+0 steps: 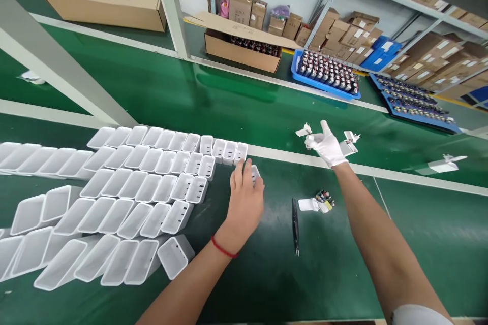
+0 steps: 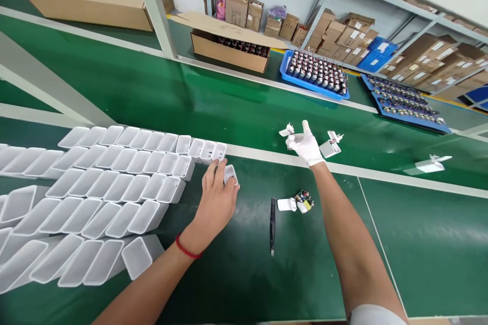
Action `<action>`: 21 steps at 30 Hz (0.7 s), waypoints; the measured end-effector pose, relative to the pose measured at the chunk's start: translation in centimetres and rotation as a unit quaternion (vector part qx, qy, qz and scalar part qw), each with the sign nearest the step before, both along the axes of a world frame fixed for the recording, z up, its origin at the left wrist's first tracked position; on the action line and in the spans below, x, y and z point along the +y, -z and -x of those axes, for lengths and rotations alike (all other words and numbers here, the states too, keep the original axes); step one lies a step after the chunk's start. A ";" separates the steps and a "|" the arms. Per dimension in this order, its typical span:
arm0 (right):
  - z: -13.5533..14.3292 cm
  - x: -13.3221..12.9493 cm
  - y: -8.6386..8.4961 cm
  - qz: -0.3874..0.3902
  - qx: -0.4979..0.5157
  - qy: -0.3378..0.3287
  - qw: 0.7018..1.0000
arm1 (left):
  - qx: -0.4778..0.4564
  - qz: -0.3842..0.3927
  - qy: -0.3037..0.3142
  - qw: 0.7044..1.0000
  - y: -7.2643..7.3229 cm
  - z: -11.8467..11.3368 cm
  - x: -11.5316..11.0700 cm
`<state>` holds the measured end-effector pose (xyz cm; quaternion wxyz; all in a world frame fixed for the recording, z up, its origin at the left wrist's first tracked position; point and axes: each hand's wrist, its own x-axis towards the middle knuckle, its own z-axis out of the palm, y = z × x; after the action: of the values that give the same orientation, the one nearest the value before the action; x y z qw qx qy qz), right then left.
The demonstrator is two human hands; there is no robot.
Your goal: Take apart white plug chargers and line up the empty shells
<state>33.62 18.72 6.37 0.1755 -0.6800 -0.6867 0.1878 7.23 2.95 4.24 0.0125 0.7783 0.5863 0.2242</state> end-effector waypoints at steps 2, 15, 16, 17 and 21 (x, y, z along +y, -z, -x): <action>1.2 -3.5 -0.7 -0.019 0.172 -0.009 0.985 | -0.006 0.023 0.063 0.998 -0.1 0.7 -2.3; 11.5 -22.1 1.7 0.035 0.554 -0.087 0.827 | -0.248 0.288 0.160 0.911 2.3 4.9 -6.1; 11.7 -22.4 2.2 0.035 0.541 -0.091 0.835 | -0.256 0.286 0.154 0.911 2.5 4.8 -6.0; 11.9 -22.7 2.6 0.037 0.527 -0.093 0.844 | -0.262 0.282 0.150 0.911 2.7 4.8 -6.0; 12.0 -23.2 3.1 0.036 0.495 -0.084 0.864 | -0.279 0.272 0.151 0.909 3.1 4.9 -6.1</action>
<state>21.63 -4.46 3.28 0.4516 -0.4432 -0.5568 0.5382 2.38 -3.15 1.09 0.4202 0.7295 0.4730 0.2598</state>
